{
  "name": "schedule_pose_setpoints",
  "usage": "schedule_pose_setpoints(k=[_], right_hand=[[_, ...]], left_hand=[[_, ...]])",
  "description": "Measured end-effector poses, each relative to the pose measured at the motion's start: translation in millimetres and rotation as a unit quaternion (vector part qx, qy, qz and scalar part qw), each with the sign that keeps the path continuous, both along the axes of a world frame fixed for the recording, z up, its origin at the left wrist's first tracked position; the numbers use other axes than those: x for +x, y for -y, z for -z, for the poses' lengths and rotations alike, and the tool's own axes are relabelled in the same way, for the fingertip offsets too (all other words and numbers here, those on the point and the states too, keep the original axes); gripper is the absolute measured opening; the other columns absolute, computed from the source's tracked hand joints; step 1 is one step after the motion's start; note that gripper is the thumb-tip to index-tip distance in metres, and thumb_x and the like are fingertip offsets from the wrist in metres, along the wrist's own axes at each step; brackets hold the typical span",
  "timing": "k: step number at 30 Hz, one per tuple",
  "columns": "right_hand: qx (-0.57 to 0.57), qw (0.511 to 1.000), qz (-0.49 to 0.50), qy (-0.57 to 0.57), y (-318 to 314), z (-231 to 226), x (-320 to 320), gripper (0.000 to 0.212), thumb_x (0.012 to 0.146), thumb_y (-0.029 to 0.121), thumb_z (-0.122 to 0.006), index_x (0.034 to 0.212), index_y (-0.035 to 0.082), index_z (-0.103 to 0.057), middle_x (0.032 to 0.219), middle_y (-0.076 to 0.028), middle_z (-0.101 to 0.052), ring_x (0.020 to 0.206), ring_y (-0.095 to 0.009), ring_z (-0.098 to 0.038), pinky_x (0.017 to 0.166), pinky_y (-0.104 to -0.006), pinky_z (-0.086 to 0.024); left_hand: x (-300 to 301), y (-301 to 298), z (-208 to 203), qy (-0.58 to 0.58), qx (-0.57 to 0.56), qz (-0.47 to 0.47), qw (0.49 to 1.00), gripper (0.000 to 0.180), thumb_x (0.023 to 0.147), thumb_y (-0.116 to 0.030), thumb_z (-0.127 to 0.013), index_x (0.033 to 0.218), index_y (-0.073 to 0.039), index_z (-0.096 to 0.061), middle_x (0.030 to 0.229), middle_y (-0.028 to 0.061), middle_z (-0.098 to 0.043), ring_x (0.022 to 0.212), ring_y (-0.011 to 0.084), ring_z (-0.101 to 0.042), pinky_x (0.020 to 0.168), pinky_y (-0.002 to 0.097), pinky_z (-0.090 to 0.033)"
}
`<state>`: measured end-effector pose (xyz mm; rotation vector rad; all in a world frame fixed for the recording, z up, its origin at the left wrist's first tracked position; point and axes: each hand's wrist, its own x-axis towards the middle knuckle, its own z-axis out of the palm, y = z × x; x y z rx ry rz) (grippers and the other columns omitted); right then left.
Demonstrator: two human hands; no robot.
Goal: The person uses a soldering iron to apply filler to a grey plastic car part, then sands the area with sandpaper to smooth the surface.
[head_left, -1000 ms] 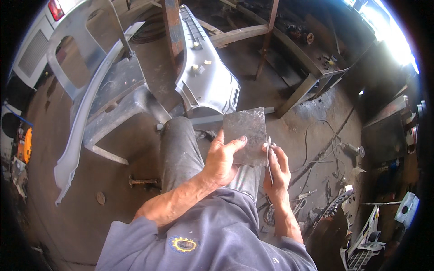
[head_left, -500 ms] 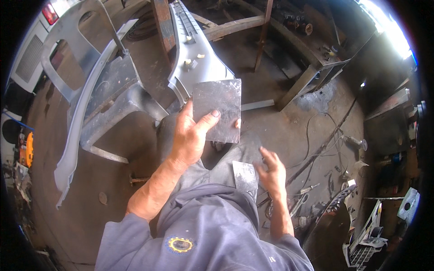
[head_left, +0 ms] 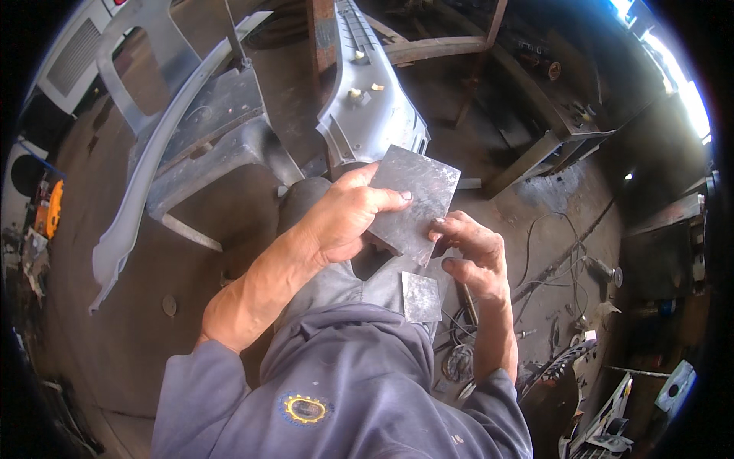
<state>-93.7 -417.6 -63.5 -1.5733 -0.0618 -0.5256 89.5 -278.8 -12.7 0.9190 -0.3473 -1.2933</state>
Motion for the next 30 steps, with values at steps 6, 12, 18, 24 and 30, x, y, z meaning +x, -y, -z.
schedule_pose_setpoints(k=[6, 12, 18, 24, 30], right_hand=[[0.229, 0.968, -0.078, 0.069, -10, 19, 13, 0.05, 0.073, 0.008, -0.07, 0.122, 0.002, -0.066, 0.124, -0.021, -0.059, 0.101, -0.032, -0.064, 0.085, -0.0399, -0.053], [0.166, 0.969, -0.148, 0.108, -17, 13, 36, 0.052, 0.068, 0.003, -0.067, 0.12, -0.002, -0.066, 0.127, -0.022, -0.057, 0.101, -0.03, -0.065, 0.087, -0.0385, -0.053], [0.034, 0.988, 0.134, -0.072, 32, -11, 77, 0.045, 0.076, 0.012, -0.056, 0.118, -0.001, -0.064, 0.093, -0.004, -0.062, 0.08, -0.014, -0.058, 0.073, -0.0275, -0.049], [-0.111, 0.957, 0.169, -0.206, 70, -13, 135, 0.049, 0.075, 0.01, -0.053, 0.121, 0.001, -0.065, 0.076, -0.006, -0.058, 0.07, -0.012, -0.052, 0.065, -0.0267, -0.044], [-0.208, 0.928, 0.218, -0.219, 79, -2, 152, 0.046, 0.075, 0.013, -0.055, 0.119, 0.006, -0.067, 0.076, -0.016, -0.064, 0.07, -0.026, -0.064, 0.069, -0.0368, -0.051]], left_hand=[[9, -4, -4, -0.054, 0.028, -0.013, 0.998, 0.038, 0.094, -0.003, -0.055, 0.13, 0.004, -0.047, 0.117, 0.0168, -0.063, 0.103, 0.0269, -0.066, 0.087, 0.0421, -0.058], [30, -17, -9, -0.117, -0.058, -0.067, 0.989, 0.029, 0.098, -0.017, -0.054, 0.119, 0.004, -0.055, 0.105, 0.0175, -0.067, 0.096, 0.0266, -0.069, 0.076, 0.0373, -0.06], [64, -45, 25, -0.148, -0.194, -0.166, 0.955, 0.036, 0.094, -0.027, -0.06, 0.118, -0.001, -0.059, 0.109, 0.0138, -0.066, 0.107, 0.0268, -0.061, 0.091, 0.0443, -0.051], [42, -40, 83, -0.142, -0.099, -0.161, 0.972, 0.049, 0.091, -0.035, -0.065, 0.127, -0.004, -0.056, 0.123, 0.0132, -0.06, 0.124, 0.0371, -0.048, 0.105, 0.0588, -0.036], [48, -12, 94, -0.188, -0.16, -0.132, 0.96, 0.047, 0.092, -0.034, -0.064, 0.127, -0.004, -0.056, 0.126, 0.0131, -0.058, 0.131, 0.042, -0.041, 0.109, 0.0596, -0.032]])
